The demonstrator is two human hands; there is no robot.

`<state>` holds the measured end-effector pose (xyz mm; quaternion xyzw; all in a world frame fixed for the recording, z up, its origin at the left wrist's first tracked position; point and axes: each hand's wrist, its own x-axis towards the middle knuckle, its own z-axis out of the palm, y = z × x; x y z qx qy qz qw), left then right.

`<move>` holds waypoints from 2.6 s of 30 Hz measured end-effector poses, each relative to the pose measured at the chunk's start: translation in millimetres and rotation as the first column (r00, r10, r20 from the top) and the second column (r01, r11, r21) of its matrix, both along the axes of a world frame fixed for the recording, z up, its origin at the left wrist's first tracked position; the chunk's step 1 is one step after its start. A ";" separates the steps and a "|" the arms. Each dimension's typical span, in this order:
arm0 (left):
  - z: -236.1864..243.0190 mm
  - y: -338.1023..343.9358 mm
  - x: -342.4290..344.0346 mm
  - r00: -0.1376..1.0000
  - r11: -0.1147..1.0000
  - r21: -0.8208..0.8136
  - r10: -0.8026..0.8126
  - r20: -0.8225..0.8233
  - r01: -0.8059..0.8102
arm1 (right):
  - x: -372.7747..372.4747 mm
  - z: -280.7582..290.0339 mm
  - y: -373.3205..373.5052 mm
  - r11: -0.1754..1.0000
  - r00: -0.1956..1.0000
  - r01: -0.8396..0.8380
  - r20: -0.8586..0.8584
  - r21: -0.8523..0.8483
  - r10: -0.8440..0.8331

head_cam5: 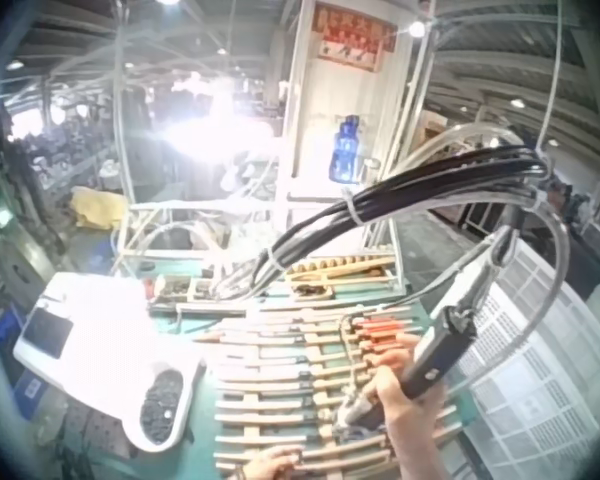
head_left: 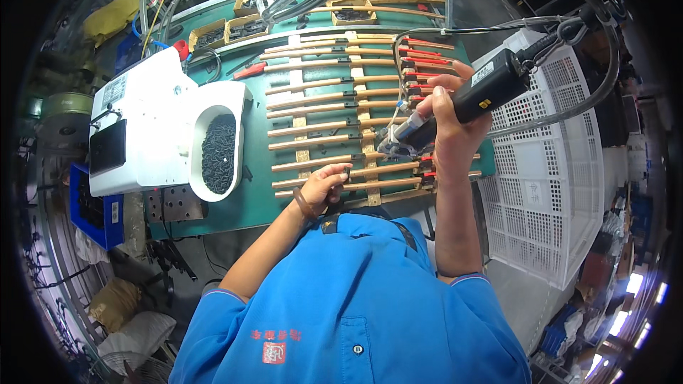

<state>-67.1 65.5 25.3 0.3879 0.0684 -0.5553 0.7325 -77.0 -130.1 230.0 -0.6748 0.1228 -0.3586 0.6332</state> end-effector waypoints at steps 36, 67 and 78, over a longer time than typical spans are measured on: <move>-39.8 -31.7 -1.0 -0.361 0.919 0.251 -0.354 0.863 -0.303 | -11.4 -51.2 8.6 0.995 0.998 -0.046 0.048 0.090 0.041; -48.3 -47.0 1.2 -0.262 0.829 0.459 -0.543 0.798 -0.320 | -125.7 -190.3 -38.6 0.617 0.841 -0.291 -0.503 -0.731 -0.200; -44.0 -49.3 8.6 -0.264 0.833 0.452 -0.536 0.802 -0.318 | -103.4 -218.4 -18.1 0.497 0.459 -0.702 -0.858 -0.510 -0.233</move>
